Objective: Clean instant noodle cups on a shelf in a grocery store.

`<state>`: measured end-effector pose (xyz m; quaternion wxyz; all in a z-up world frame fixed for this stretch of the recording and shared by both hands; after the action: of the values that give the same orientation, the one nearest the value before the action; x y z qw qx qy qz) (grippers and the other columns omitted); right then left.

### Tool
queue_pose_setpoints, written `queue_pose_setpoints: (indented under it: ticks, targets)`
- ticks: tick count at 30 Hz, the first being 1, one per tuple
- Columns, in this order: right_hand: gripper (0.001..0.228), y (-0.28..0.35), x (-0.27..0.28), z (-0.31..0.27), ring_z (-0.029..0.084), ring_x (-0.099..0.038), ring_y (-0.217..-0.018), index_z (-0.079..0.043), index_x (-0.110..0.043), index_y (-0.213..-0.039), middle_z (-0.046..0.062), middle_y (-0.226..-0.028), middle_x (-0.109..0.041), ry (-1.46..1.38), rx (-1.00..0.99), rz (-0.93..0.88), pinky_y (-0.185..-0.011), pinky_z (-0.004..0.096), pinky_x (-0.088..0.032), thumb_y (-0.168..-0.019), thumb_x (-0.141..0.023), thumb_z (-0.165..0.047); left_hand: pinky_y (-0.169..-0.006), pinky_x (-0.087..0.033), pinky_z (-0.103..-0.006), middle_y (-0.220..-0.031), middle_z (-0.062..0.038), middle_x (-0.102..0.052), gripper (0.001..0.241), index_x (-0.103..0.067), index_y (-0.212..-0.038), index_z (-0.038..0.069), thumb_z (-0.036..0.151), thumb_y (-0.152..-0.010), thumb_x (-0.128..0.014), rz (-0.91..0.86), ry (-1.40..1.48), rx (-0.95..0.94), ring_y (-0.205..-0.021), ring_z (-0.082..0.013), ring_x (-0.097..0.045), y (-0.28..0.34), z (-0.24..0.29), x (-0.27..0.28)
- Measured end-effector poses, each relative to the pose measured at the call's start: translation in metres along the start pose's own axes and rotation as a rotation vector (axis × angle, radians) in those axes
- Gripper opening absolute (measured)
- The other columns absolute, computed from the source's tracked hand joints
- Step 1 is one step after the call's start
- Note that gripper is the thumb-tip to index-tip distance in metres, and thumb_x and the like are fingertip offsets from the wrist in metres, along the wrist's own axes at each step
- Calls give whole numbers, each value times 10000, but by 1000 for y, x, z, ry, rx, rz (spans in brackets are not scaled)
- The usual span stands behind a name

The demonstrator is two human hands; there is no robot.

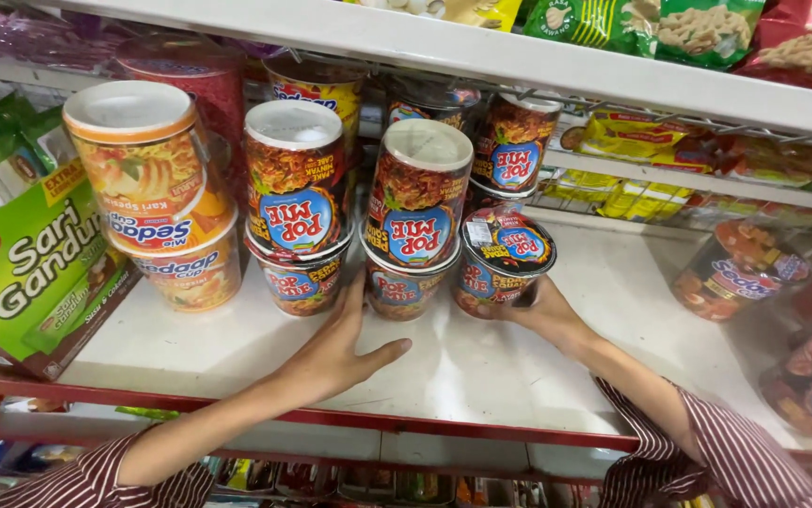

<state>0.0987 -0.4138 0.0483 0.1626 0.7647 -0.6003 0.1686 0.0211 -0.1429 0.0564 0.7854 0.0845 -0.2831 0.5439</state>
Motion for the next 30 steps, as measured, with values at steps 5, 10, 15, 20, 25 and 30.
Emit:
queue_pose_setpoints:
  ticks: [5,10,15,20,25,30]
  targets:
    - [813,12,-5,-9,167,-624,-1164,-62,-524,-1369,71,-1283,-680,1,94,-51,-1025,339,-479,-672,-902,-241,-1227,-200,-481,-1613,-386,-129,1144,35,-1550,-115,403,-913,-761,85,-40,-133,-1540,-458,-142,11,8,9]
    - [670,14,-3,-4,178,-671,-1135,-44,-643,-1300,88,-1243,-745,119,-2,-40,-998,347,-515,-704,-867,-254,-970,-574,-341,-1318,-121,-753,551,-624,-1400,101,397,-939,-684,28,33,4,-1182,-225,-743,41,8,28]
    - [678,8,-2,2,200,-658,-1143,-24,-656,-1296,116,-1253,-740,99,32,-77,-993,374,-509,-698,-873,-260,-922,-625,-338,-1256,-109,-645,392,-619,-1255,73,251,-958,-802,807,-267,-108,-1130,-209,-687,100,31,125]
    - [746,-1,3,6,205,-633,-1228,-60,-604,-1340,106,-1301,-709,160,-10,-62,-1055,380,-473,-670,-877,-243,-1138,-442,-531,-1474,-232,-363,871,-340,-1466,-17,205,-843,-907,1189,-707,-187,-1378,-412,-437,142,39,161]
    - [963,27,8,-16,256,-494,-1376,-35,-407,-1455,151,-1475,-558,214,95,-236,-1139,421,-380,-651,-901,-224,-1277,-396,-473,-1615,-234,-235,969,-196,-1612,-26,122,-923,-861,1014,-354,-96,-1530,-383,-375,139,-14,139]
    - [1000,119,33,-15,257,-514,-1402,-86,-148,-1610,155,-1561,-440,172,-88,-48,-1090,424,-468,-851,-754,-325,-1187,-448,-352,-1437,-212,-452,591,-329,-1492,-27,69,-1078,-740,947,-248,-211,-1317,-278,-517,179,-55,114]
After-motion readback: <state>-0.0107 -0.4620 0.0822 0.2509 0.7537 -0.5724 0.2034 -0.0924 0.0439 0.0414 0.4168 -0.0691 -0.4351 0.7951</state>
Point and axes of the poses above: each hand's wrist, its own y-axis away from the middle knuckle, its own x-axis out of the back of the hand, z = x × y, the point moved 8 cm from there along -y, towards the middle knuckle
